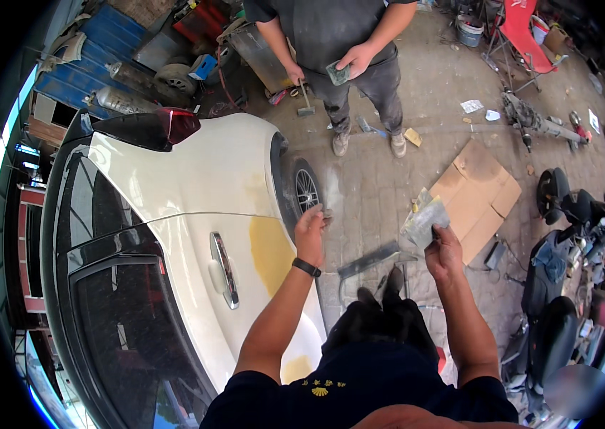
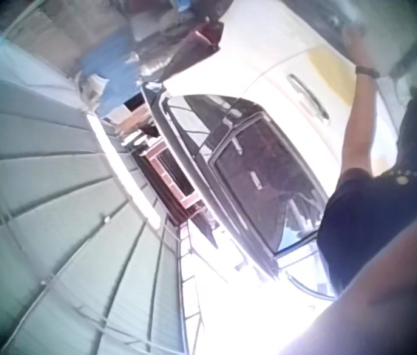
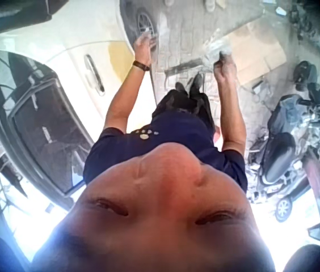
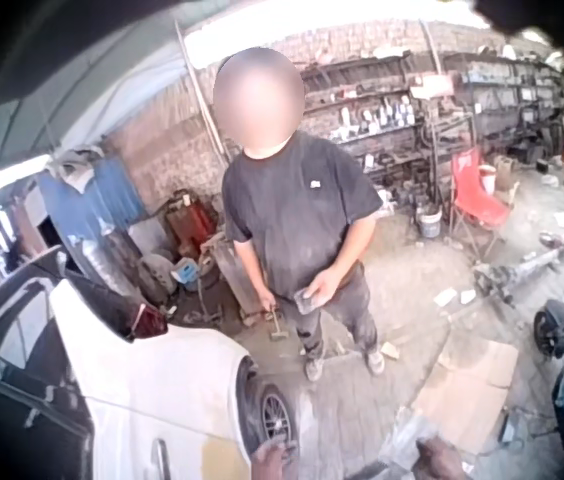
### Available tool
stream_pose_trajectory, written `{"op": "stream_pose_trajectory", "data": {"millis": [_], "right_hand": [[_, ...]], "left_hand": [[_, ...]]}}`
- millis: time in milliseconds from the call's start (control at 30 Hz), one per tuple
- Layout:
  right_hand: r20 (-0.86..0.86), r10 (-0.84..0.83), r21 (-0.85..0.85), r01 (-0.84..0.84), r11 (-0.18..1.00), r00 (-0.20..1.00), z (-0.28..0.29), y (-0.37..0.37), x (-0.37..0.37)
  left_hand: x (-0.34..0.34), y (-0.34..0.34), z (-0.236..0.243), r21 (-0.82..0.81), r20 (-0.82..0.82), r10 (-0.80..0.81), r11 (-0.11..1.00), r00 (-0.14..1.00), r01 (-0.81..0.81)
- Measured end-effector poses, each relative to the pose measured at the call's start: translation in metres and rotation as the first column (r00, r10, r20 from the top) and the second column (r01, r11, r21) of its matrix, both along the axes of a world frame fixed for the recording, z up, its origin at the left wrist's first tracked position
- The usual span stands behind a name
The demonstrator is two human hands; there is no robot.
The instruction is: The person applies a yellow body filler to a white car door using a metal spreader. They repeatedly transfer the filler from a plastic sheet to the spreader and smooth it onto the car's surface, working on a specific area near the door handle.
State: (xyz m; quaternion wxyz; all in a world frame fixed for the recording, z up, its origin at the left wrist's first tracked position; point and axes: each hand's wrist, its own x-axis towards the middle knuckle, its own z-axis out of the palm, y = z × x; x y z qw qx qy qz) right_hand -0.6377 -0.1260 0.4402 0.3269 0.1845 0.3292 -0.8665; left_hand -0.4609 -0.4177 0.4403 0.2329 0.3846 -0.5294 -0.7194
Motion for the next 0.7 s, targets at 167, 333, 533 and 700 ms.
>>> {"op": "stream_pose_trajectory", "data": {"millis": [167,333,533,700], "right_hand": [[0.025,-0.012,-0.030,0.013,0.999,1.000,0.020,-0.009,-0.003],[0.048,0.008,-0.086,-0.003,0.996,0.999,0.023,-0.008,-0.002],[0.095,0.003,-0.030,0.000,1.000,0.995,0.044,0.009,-0.006],[0.043,0.058,-0.023,-0.057,0.998,0.997,0.046,0.013,-0.008]], "left_hand": [[-0.042,-0.045,0.014,-0.049,-0.047,0.060,0.997,0.997,-0.063],[-0.077,-0.081,0.011,-0.121,-0.040,0.085,0.989,0.996,-0.089],[-0.106,-0.102,0.016,-0.167,0.021,0.088,0.982,0.996,-0.084],[-0.118,-0.131,0.004,-0.231,0.093,0.102,0.970,0.990,-0.078]]}}
